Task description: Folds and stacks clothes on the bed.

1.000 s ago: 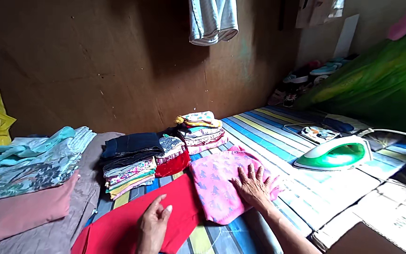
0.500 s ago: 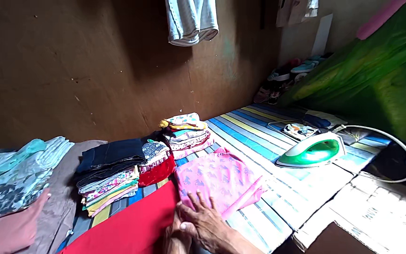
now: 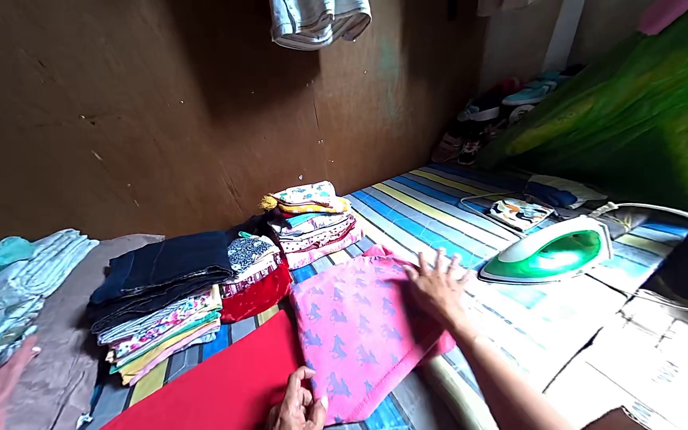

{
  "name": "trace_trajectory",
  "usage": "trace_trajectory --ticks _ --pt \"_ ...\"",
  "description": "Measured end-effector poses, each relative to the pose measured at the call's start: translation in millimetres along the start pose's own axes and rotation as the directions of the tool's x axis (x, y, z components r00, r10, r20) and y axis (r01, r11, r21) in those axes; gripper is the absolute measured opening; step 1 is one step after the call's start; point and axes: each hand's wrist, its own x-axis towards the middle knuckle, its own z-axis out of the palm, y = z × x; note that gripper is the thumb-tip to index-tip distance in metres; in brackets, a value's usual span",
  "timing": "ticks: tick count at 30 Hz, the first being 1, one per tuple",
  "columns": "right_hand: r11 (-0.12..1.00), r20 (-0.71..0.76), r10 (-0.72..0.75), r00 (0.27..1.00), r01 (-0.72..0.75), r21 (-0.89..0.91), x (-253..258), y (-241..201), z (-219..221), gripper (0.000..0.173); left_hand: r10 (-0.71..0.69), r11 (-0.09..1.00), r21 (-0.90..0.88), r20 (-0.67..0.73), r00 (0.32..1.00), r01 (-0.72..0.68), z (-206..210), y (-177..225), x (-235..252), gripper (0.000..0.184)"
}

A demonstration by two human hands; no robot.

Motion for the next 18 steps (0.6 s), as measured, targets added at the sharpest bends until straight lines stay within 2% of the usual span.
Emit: trace_trajectory --ticks 1,2,3,4,5,8,12,16,18 --pt "0.991 -0.009 -0.125 0.992 0.125 0.038 -9.4 -23.0 12.5 0.068 0.004 1.0 -0.002 0.003 1.0 -0.004 -0.2 -0.4 0.1 0.044" --pt "0.963 0.052 -0.267 0.962 0.264 0.06 -23.0 -50.3 26.5 0.069 0.006 1.0 -0.007 0.002 1.0 -0.005 -0.5 -0.8 -0.4 0.043" --pt "0.916 0.162 -0.401 0.902 0.391 0.089 -37.9 -77.2 38.5 0.071 0.008 1.0 -0.011 -0.002 1.0 -0.008 -0.6 -1.5 -1.2 0.042" --pt "0.88 0.294 -0.473 0.831 0.462 0.11 -47.9 -99.8 44.5 0.075 0.007 1.0 -0.015 -0.003 1.0 -0.007 -0.8 -2.0 -1.7 0.041" --pt "0.861 0.354 -0.503 0.788 0.492 0.128 -49.2 -114.0 48.8 0.076 0.004 1.0 -0.021 -0.005 1.0 -0.004 -1.1 -2.2 -2.0 0.041" --pt "0.892 0.406 -0.447 0.797 0.428 0.143 -21.5 -126.6 52.6 0.073 -0.011 0.999 -0.03 0.001 1.0 0.011 -2.1 -1.2 -5.2 0.038" --pt "0.933 0.458 -0.352 0.817 0.345 0.103 16.9 -132.1 60.3 0.079 -0.003 1.0 -0.029 0.013 1.0 0.004 -4.5 -4.5 -3.2 0.037" --pt "0.95 0.459 -0.304 0.835 0.299 0.085 17.1 -134.8 65.6 0.076 -0.046 0.998 -0.045 0.044 0.998 0.048 -7.2 -2.2 -3.3 0.038" --pt "0.954 0.444 -0.292 0.847 0.291 0.074 8.2 -131.4 64.6 0.074 -0.074 0.989 -0.118 0.086 0.994 0.083 -11.7 4.1 -6.6 0.037"
